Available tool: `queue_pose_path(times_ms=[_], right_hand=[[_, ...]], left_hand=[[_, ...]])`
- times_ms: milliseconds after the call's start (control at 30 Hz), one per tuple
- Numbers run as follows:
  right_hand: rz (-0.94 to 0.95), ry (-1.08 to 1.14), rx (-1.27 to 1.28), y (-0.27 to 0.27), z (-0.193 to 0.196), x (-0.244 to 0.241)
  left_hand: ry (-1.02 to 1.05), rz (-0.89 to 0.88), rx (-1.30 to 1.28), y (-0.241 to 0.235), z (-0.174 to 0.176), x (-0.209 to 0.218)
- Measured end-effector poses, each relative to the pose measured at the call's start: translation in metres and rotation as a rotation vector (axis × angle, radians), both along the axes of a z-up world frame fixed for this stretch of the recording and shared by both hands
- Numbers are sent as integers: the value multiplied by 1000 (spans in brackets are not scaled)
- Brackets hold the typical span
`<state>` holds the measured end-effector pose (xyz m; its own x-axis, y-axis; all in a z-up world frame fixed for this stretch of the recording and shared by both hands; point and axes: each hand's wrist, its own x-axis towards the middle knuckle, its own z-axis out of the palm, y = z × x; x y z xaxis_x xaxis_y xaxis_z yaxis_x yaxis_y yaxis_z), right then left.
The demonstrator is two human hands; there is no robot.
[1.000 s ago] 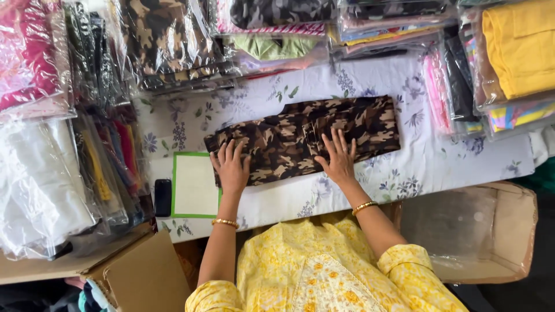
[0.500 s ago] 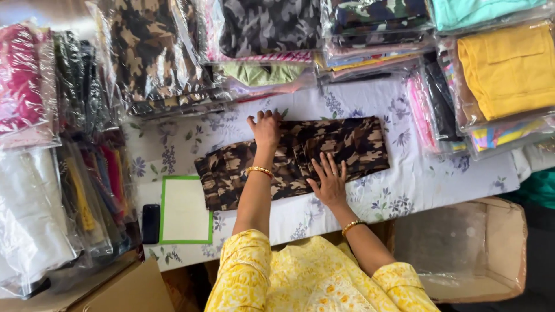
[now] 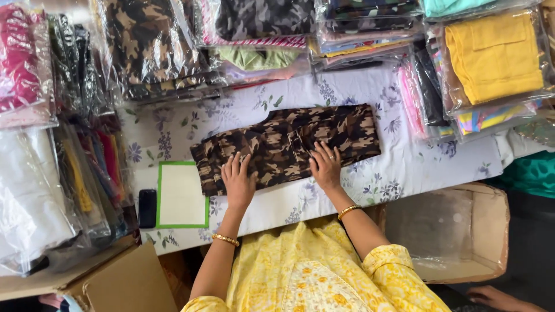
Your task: The person picks up a pair of camouflage pants, folds it on the table, and wraps it in a plastic bag. They then fold a pair of gray pants and bag it, followed by folding a black t-shirt and placing it into a plastic bag.
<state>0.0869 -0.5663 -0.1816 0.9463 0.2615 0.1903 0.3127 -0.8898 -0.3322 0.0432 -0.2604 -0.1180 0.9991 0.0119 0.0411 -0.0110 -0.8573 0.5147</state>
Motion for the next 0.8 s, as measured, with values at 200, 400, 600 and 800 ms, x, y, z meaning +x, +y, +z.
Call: queue_pose_path(times_ms=[200, 400, 600, 800], right_hand=[[-78, -61, 99, 20, 17, -4], [44, 0, 172, 39, 53, -8], [-188, -46, 260, -26, 51, 5], [-326, -102, 180, -59, 57, 14]], left_hand=[[251, 183, -753, -54, -56, 13], [237, 201, -833, -120, -59, 43], [163, 310, -700, -166, -38, 65], [320, -13, -741, -153, -48, 67]])
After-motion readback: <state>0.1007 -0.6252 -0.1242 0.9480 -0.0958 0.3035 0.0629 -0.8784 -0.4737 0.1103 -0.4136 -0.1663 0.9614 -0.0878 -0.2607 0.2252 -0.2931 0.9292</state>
